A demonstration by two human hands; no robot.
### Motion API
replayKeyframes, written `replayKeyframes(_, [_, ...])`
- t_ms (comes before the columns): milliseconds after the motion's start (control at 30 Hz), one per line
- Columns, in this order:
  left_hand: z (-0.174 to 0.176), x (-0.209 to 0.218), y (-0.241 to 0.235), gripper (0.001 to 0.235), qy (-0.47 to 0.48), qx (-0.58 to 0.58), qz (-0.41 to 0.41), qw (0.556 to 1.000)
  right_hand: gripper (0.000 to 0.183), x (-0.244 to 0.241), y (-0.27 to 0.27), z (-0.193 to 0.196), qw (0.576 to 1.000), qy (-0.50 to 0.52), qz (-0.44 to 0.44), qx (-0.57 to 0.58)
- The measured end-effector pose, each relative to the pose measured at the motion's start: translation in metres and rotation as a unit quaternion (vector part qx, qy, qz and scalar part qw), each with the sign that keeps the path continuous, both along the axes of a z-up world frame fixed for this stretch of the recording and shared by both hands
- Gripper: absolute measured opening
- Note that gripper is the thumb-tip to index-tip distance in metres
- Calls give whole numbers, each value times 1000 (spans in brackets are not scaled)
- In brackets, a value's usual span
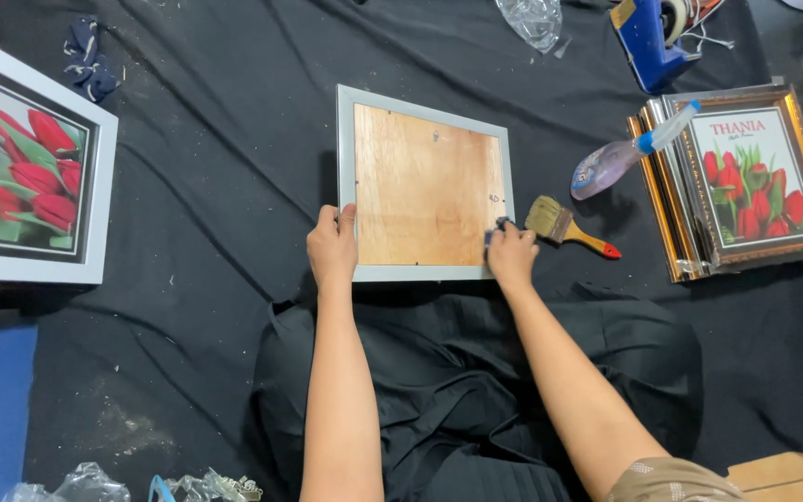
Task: The person wipes the back of a wooden picture frame with a dark cloth. They hold the frame with one hand and scrub the surface with the other, moving the cloth across the entire back panel repeatedly.
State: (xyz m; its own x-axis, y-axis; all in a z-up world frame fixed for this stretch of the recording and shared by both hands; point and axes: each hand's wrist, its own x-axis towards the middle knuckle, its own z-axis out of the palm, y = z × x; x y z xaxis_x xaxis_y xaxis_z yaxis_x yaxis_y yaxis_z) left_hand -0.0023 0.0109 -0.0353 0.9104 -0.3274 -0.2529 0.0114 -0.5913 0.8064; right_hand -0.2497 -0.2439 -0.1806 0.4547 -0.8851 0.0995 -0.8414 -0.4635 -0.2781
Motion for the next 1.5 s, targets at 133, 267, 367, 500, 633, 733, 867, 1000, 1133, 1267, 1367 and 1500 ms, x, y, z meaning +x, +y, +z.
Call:
replayKeyframes(133, [3, -1, 1, 56, 3, -4, 0, 1000, 44, 68, 90, 82, 991, -62, 29, 113])
replayKeyframes(267, [5, -1, 3, 56, 1, 0, -2, 1000, 55, 106, 181, 156, 955, -144, 245, 87])
replayKeyframes(367, [5, -1, 4, 56, -4, 0, -5, 1000, 62, 109, 183, 165, 930, -132, 336, 76])
replayKeyframes(500, [8, -8, 1, 54, 10, -7, 0, 1000, 61, 94, 119, 141, 946, -101, 307, -36])
replayKeyframes(633, [5, -10, -3, 53, 17, -19, 3, 1000, 65, 32, 28, 77, 986, -35, 165, 9])
replayKeyframes(733, [9, -7, -4, 51, 29, -19, -2, 999, 45, 21, -4, 22, 1000, 7, -19, 16])
replayKeyframes(867, [13, -6, -5, 51, 37, -6, -7, 999, 39, 96, 53, 55, 993, -67, 81, -56])
replayKeyframes(1000, [8, -2, -4, 51, 34, 17, -18, 999, 45, 170, 146, 140, 946, -178, 265, -60])
replayKeyframes(1133, [28, -2, -5, 54, 35, 23, -21, 999, 40, 165, 143, 152, 931, -183, 313, -53])
replayKeyframes(1267, [24, -1, -8, 53, 53, 24, -24, 998, 27, 151, 100, 202, 948, -225, 154, 163])
replayKeyframes(1367, [30, -1, -10, 54, 63, 33, -32, 997, 34, 127, 60, 189, 898, -320, -98, 285])
replayKeyframes(1500, [40, -4, -13, 58, 82, 35, -40, 995, 26, 71, -14, 38, 986, -117, -25, -119])
